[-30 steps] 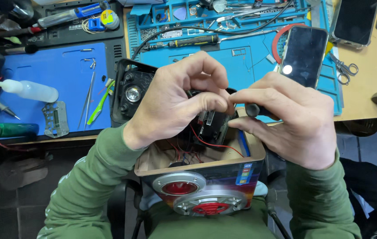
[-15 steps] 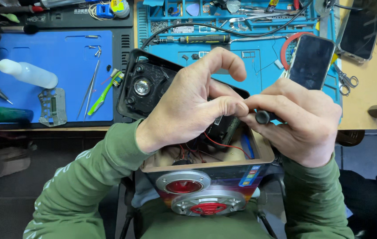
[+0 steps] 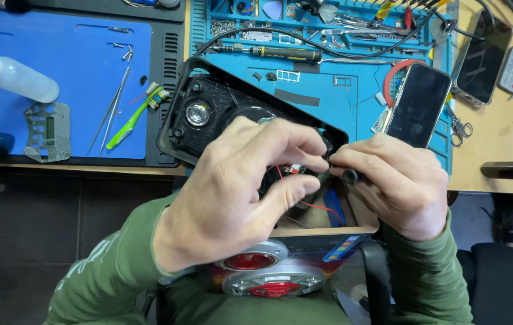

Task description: The person repairs a portable speaker by connecting wires, securing a battery, and reassembling the internal components. They use a screwdriver to tighten screws and adjust the placement of the circuit board and speaker cone.

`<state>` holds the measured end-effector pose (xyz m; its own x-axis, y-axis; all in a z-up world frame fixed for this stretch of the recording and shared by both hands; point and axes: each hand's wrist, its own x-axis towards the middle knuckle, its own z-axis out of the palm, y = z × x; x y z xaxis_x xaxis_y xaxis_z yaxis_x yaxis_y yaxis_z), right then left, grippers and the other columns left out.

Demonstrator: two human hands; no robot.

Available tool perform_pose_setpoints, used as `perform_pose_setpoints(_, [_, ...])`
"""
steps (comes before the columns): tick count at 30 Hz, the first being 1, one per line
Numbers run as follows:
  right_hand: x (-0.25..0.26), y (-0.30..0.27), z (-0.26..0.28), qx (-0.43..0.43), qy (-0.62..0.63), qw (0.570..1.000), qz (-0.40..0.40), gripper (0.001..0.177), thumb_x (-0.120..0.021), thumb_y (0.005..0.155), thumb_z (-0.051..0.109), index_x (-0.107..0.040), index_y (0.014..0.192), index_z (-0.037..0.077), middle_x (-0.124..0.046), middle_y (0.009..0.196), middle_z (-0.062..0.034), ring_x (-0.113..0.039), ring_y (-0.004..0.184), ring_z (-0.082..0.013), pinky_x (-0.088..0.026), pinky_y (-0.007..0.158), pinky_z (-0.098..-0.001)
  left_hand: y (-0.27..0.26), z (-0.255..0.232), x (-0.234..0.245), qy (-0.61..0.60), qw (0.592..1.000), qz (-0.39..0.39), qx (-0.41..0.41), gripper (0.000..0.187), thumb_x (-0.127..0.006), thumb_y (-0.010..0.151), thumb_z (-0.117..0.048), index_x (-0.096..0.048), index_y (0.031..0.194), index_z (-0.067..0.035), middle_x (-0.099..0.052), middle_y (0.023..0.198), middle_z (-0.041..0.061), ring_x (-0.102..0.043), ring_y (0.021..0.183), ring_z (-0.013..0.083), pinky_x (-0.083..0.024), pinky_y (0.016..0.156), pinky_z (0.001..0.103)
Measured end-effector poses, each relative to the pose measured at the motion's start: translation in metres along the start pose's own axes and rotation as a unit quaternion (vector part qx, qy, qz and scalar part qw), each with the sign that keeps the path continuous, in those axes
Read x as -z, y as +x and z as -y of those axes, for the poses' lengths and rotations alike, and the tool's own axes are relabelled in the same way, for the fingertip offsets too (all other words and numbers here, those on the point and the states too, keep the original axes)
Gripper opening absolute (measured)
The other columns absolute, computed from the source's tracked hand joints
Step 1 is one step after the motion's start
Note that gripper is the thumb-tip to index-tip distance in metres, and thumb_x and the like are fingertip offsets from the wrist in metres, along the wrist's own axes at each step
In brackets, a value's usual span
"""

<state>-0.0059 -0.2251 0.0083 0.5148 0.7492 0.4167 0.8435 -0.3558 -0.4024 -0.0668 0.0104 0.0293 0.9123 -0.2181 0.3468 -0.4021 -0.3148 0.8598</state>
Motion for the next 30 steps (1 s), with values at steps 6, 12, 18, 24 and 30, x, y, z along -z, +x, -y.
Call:
perform_pose_setpoints(6, [-0.005, 0.001, -0.001, -0.021, 0.023, 0.999, 0.019, 0.009, -0.062, 0.099, -0.003, -0.070, 0.101, -0.005, -0.072, 0.094, -0.0180, -0.069, 0.079, -0.0301, -0.053, 0.070, -0.0349, -0.016, 0.000, -0.005, 0.015, 0.997, -0.075, -0.024, 0.025, -0.071, 0.095, -0.008, -0.056, 0.115, -0.005, -0.076, 0.102, 0.003, -0.076, 0.099, 0.0155, -0.043, 0.092, 0.034])
perform_pose_setpoints(12, [-0.005, 0.001, 0.000, -0.041, -0.024, 0.998, 0.028, 0.010, -0.062, 0.100, -0.002, -0.071, 0.104, -0.004, -0.073, 0.097, -0.0173, -0.070, 0.083, -0.0301, -0.054, 0.073, -0.0364, -0.018, 0.004, -0.003, 0.007, 0.996, -0.093, -0.009, 0.022, -0.066, 0.096, -0.009, -0.056, 0.115, -0.006, -0.076, 0.097, -0.002, -0.075, 0.096, 0.0135, -0.040, 0.090, 0.034])
perform_pose_setpoints(18, [-0.006, 0.008, 0.006, -0.024, -0.051, 0.998, 0.022, 0.010, -0.063, 0.101, -0.001, -0.072, 0.101, -0.004, -0.072, 0.093, -0.0176, -0.068, 0.078, -0.0297, -0.052, 0.068, -0.0360, -0.020, 0.005, -0.002, 0.019, 0.994, -0.108, -0.024, 0.021, -0.069, 0.097, -0.010, -0.059, 0.115, -0.005, -0.074, 0.097, 0.000, -0.072, 0.092, 0.0163, -0.040, 0.088, 0.035])
perform_pose_setpoints(24, [0.001, 0.021, 0.021, 0.023, -0.131, 0.990, 0.056, 0.016, -0.056, 0.103, 0.001, -0.070, 0.099, -0.004, -0.070, 0.093, -0.0151, -0.063, 0.072, -0.0278, -0.047, 0.060, -0.0360, -0.020, 0.006, -0.003, 0.032, 0.991, -0.115, -0.054, 0.017, -0.067, 0.099, -0.010, -0.058, 0.111, -0.004, -0.070, 0.092, -0.003, -0.060, 0.079, 0.0214, -0.038, 0.086, 0.039])
perform_pose_setpoints(30, [-0.001, 0.008, 0.012, -0.005, -0.129, 0.989, 0.069, 0.016, -0.056, 0.104, 0.004, -0.070, 0.104, -0.004, -0.071, 0.099, -0.0184, -0.064, 0.077, -0.0307, -0.050, 0.065, -0.0386, -0.022, 0.010, -0.004, 0.029, 0.991, -0.120, -0.059, 0.019, -0.071, 0.097, -0.010, -0.058, 0.111, -0.006, -0.070, 0.093, -0.003, -0.061, 0.080, 0.0224, -0.037, 0.086, 0.041])
